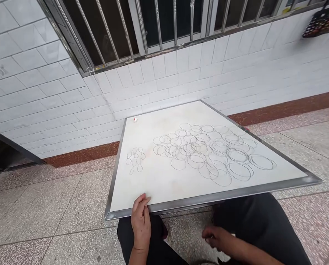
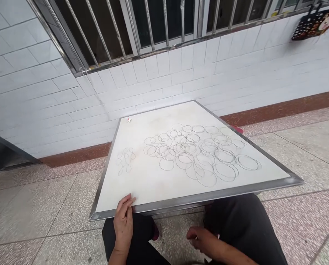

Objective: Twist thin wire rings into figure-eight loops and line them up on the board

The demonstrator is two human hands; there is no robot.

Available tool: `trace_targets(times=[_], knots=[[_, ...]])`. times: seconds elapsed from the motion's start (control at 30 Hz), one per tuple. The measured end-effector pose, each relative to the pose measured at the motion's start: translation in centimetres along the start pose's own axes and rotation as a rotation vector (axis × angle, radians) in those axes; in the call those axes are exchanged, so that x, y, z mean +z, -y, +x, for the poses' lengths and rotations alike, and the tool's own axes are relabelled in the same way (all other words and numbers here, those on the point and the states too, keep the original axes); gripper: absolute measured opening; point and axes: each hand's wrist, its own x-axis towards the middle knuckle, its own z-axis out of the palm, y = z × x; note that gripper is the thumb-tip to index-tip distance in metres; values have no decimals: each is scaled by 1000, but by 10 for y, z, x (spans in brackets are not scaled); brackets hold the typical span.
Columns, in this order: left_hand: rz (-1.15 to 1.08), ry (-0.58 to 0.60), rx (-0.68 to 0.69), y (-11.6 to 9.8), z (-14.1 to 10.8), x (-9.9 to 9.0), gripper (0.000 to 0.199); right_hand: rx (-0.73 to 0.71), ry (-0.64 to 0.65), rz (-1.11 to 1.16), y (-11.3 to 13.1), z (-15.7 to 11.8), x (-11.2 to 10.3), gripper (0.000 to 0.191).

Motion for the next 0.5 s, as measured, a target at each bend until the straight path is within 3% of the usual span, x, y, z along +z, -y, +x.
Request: trace_targets(times=[0.07, 0.17, 0.33, 0.4, 0.5], knots=[[7, -26, 32, 1, 3, -1, 30, -12, -41, 104, -14, 0, -14, 21], [4, -19, 36, 4, 7, -2, 30, -75, -240, 95, -27, -9, -37, 23], [-35, -7, -15, 7, 14, -7, 24, -299, -578, -300, -30, -55, -90, 26], [-6, -112, 0, 7, 20, -8, 21, -268, -697, -557, -32, -76, -114, 29], [105, -236, 63, 8, 34, -7, 26, -42, -890, -850, -39, -101, -142, 26]])
